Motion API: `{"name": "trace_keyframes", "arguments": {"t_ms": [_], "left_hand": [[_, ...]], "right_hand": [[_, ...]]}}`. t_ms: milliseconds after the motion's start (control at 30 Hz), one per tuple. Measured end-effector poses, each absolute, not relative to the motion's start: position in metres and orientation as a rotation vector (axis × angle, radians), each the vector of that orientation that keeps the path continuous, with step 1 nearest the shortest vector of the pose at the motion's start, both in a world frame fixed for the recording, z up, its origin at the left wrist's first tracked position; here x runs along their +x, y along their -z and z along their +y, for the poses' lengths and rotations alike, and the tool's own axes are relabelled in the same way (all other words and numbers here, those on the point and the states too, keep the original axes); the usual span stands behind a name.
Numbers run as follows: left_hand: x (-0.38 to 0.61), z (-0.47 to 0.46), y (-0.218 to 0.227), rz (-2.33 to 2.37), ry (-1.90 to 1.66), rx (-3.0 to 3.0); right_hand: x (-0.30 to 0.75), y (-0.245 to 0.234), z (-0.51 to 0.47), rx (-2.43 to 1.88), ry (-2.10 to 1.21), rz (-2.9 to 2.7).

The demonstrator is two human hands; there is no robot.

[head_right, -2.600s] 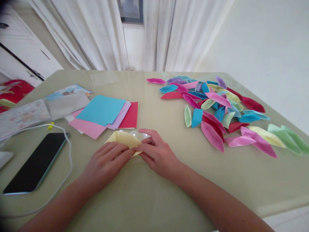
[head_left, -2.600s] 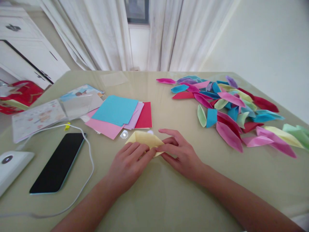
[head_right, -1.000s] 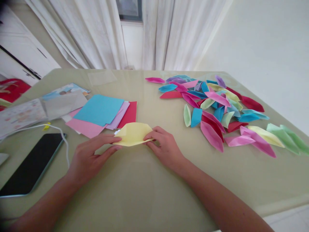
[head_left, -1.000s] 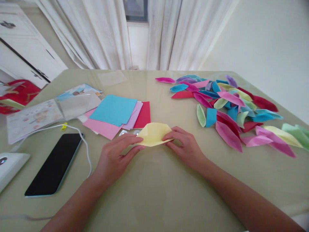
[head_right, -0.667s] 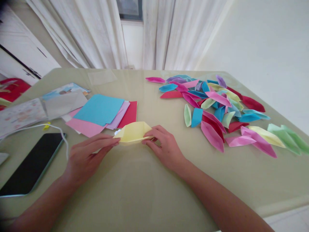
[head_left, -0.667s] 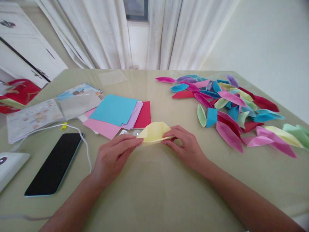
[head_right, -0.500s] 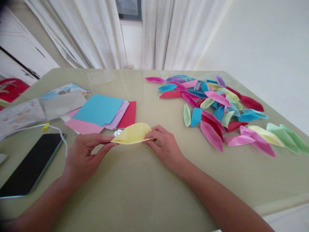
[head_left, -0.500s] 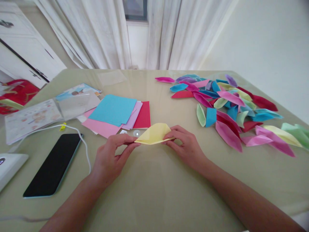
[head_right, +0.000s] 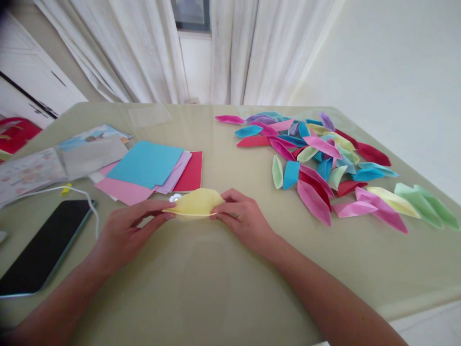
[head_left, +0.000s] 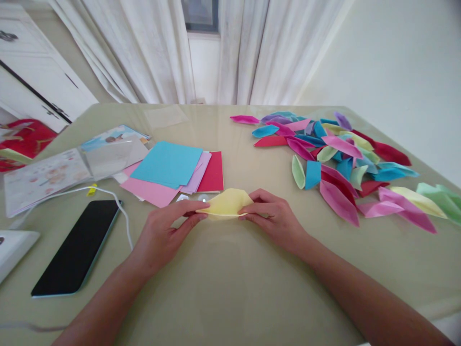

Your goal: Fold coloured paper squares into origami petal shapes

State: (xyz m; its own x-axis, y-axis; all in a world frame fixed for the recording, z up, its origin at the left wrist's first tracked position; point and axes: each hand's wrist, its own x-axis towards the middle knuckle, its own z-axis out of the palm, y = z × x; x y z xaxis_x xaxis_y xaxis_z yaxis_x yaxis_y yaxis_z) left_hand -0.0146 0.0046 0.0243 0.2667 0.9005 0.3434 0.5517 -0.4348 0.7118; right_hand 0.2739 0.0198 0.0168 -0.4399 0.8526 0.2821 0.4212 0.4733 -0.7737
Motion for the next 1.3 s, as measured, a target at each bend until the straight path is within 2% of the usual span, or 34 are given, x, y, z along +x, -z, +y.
{"name": "trace_keyframes", "arguments": {"t_ms": [233,433,667,1100,1300], "left_hand": [[-0.015,0.007,-0.023,1.316,-0.975,1.938],[-0.018,0.009,-0.027,1.307,-1.014,1.949],[-0.019,0.014,-0.021,1.275,-0.961,1.983],[-0.021,0.015,-0.019,1.301,-0.980,1.888],[-0.020,0.015,-0.022,1.337,-0.964,1.795]], "right_hand": [[0.273,-0.024,0.024,-1.050,-0.991,-2.048],[0.271,-0.028,0.022,-1.103,-0.909,-1.854],[0.276,-0.030,0.024,-1.044,-0.859,-1.977],[0.278,-0.027,0.028,-1.176,-1.014,-1.901],[0.276,-0.029,0.025,-1.212,-0.978,-1.907]]}}
